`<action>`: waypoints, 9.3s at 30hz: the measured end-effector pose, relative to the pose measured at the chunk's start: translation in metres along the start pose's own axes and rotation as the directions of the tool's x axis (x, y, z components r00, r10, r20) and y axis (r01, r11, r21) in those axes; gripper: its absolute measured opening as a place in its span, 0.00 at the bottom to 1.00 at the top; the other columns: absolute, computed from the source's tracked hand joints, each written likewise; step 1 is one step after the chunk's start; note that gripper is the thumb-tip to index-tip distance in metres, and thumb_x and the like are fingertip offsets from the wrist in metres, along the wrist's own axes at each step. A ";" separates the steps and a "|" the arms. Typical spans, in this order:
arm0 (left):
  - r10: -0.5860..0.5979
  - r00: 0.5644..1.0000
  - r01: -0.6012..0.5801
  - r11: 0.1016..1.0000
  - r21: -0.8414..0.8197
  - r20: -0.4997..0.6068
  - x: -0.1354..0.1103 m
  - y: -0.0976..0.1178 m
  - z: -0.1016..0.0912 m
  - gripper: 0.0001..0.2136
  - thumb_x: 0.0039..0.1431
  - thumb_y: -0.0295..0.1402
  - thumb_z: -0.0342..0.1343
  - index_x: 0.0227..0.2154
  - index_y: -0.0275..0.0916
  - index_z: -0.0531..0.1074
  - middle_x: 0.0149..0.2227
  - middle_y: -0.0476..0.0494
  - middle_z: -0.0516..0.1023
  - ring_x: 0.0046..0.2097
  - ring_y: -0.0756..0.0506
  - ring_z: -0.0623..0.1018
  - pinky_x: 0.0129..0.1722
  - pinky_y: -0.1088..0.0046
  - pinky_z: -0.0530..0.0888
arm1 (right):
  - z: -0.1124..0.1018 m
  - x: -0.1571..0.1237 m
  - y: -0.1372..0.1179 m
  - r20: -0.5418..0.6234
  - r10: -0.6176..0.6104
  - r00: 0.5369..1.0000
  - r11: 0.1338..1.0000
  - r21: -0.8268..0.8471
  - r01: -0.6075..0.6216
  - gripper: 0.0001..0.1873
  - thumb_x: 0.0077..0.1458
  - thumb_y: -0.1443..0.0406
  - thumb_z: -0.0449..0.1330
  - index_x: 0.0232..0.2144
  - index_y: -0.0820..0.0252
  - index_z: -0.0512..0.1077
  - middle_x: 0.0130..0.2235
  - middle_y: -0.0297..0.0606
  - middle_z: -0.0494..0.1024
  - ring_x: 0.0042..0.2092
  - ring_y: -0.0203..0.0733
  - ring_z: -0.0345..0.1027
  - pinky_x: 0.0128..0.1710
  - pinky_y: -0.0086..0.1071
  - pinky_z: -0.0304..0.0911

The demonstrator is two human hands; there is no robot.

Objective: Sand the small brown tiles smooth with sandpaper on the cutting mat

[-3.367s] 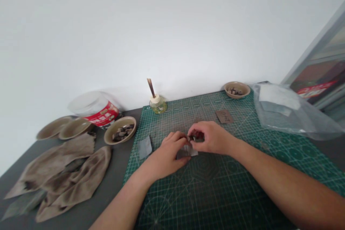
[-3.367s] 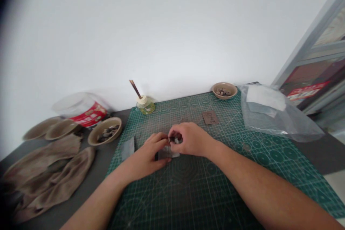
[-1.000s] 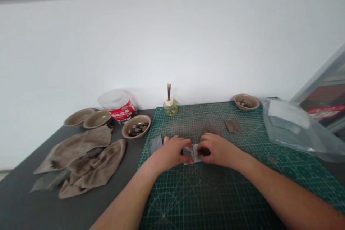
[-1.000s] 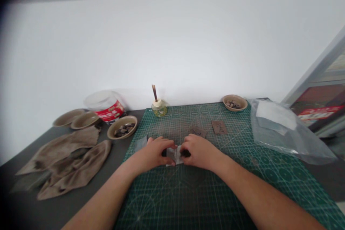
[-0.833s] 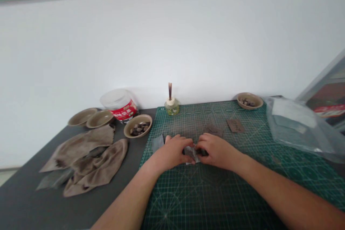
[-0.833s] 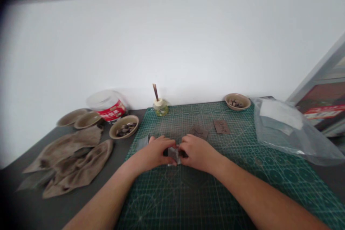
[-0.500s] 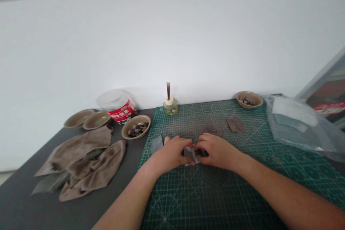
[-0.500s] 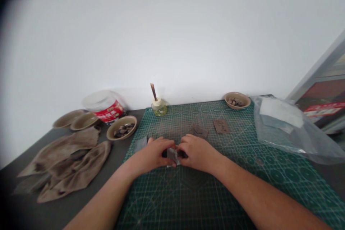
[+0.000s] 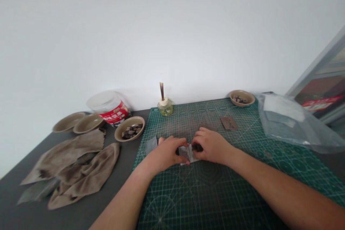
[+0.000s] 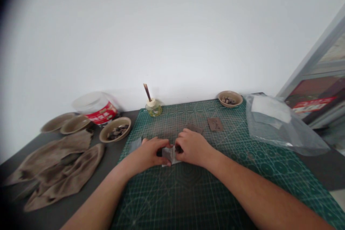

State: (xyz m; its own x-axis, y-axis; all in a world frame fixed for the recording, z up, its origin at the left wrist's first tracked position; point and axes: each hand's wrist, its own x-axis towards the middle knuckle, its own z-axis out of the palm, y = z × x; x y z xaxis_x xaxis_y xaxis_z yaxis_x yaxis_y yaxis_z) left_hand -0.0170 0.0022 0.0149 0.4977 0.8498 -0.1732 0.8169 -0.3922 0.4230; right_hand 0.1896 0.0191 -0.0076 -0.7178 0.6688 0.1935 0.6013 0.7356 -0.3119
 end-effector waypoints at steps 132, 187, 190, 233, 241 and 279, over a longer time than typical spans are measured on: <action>0.160 0.928 -0.115 0.982 0.149 -0.337 -0.013 -0.023 -0.031 0.17 0.55 0.31 0.58 0.49 0.45 0.71 0.54 0.43 0.71 0.55 0.39 0.69 0.56 0.55 0.64 | -0.023 -0.011 0.032 -0.520 0.370 0.769 0.872 0.480 -0.095 0.06 0.49 0.66 0.64 0.32 0.58 0.73 0.34 0.35 0.77 0.37 0.39 0.69 0.40 0.32 0.61; 0.210 0.919 -0.258 0.960 -0.107 -0.334 -0.032 0.055 0.038 0.16 0.53 0.20 0.51 0.39 0.44 0.76 0.48 0.43 0.74 0.49 0.44 0.74 0.49 0.65 0.70 | -0.044 -0.045 0.003 -0.296 0.394 0.870 0.772 0.621 -0.138 0.05 0.49 0.65 0.62 0.32 0.59 0.73 0.30 0.33 0.78 0.31 0.37 0.71 0.32 0.29 0.63; 0.243 0.928 -0.242 0.969 0.039 -0.281 -0.039 0.040 0.045 0.18 0.53 0.19 0.50 0.42 0.45 0.77 0.51 0.41 0.73 0.53 0.40 0.71 0.52 0.58 0.67 | -0.041 -0.071 0.005 -0.256 0.419 0.871 0.774 0.602 -0.195 0.06 0.49 0.66 0.62 0.32 0.58 0.73 0.29 0.32 0.77 0.30 0.36 0.70 0.30 0.29 0.62; -0.076 0.868 -0.332 0.645 -0.688 -0.490 0.029 -0.015 0.008 0.07 0.54 0.33 0.62 0.34 0.37 0.73 0.35 0.45 0.78 0.35 0.48 0.76 0.35 0.74 0.71 | -0.036 -0.004 -0.004 0.184 0.089 0.979 0.792 0.583 -0.182 0.17 0.42 0.60 0.70 0.32 0.60 0.70 0.29 0.28 0.72 0.30 0.35 0.63 0.28 0.26 0.53; -0.169 0.853 -0.255 0.690 -0.677 -0.493 0.027 -0.011 0.008 0.06 0.54 0.34 0.61 0.32 0.37 0.73 0.25 0.52 0.73 0.26 0.52 0.70 0.26 0.79 0.66 | -0.020 0.016 0.017 -0.042 0.246 0.968 0.427 0.902 -0.069 0.12 0.53 0.58 0.62 0.36 0.60 0.70 0.30 0.32 0.72 0.31 0.36 0.64 0.31 0.29 0.60; -0.143 0.942 -0.175 0.559 -0.810 -0.303 0.023 0.002 0.011 0.10 0.47 0.28 0.65 0.34 0.37 0.73 0.31 0.48 0.81 0.33 0.48 0.79 0.35 0.73 0.75 | -0.014 0.000 0.009 -0.226 0.228 0.947 0.729 0.684 -0.013 0.07 0.56 0.62 0.63 0.33 0.57 0.80 0.35 0.35 0.76 0.37 0.37 0.71 0.38 0.30 0.63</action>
State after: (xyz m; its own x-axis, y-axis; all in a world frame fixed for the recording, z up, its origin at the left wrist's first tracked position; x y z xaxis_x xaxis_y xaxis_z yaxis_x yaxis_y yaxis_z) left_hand -0.0011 0.0172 0.0018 0.2637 0.9635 0.0454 0.1331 -0.0829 0.9876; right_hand 0.2001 0.0271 0.0029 -0.4633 0.8257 0.3219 0.2074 0.4541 -0.8664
